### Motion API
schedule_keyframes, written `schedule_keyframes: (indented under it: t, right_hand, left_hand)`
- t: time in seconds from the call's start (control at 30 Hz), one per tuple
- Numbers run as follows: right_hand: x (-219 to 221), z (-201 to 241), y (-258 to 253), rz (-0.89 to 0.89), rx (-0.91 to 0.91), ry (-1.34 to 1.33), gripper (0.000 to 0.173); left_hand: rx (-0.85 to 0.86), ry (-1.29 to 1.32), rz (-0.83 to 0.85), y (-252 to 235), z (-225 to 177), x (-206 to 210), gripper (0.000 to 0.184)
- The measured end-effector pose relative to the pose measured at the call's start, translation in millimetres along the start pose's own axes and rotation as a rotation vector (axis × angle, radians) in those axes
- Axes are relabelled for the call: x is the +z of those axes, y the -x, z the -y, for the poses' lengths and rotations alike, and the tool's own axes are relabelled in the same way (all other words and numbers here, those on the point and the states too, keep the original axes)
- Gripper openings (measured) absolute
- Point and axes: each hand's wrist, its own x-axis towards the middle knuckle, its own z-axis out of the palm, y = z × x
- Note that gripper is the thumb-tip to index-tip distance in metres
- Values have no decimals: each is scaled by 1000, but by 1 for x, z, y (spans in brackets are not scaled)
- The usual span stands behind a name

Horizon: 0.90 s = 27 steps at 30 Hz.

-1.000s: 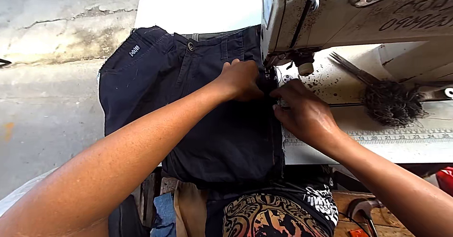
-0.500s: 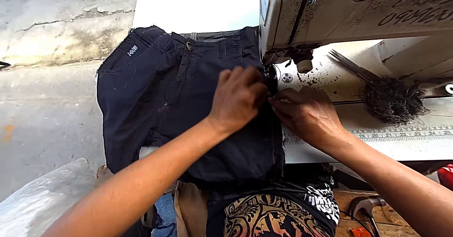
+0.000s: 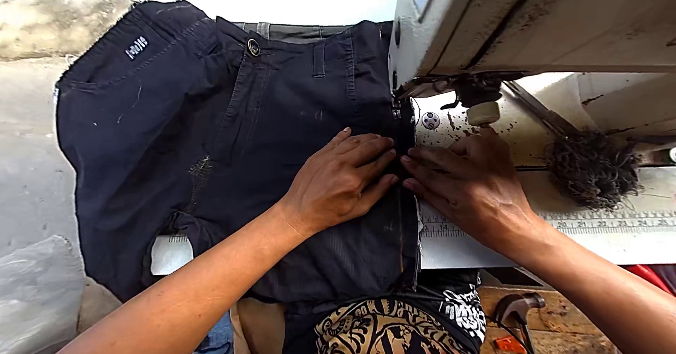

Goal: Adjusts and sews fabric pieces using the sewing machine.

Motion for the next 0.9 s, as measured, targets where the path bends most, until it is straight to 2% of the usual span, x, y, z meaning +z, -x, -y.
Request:
schedule_keyframes:
  t: [0.3,0.63,0.9]
  right_hand:
    - [-2,-7,-5,19,19,5,35]
    - [-3,-20,-29,155,89,-45,43]
    - [9,-35,-36,101,94,-27,41]
  left_hand:
    - [21,36,-19,-7,9,3,37]
    - [48,58,-11,-26,33,0,39]
    - [59,52,-34,-38,49,0,38]
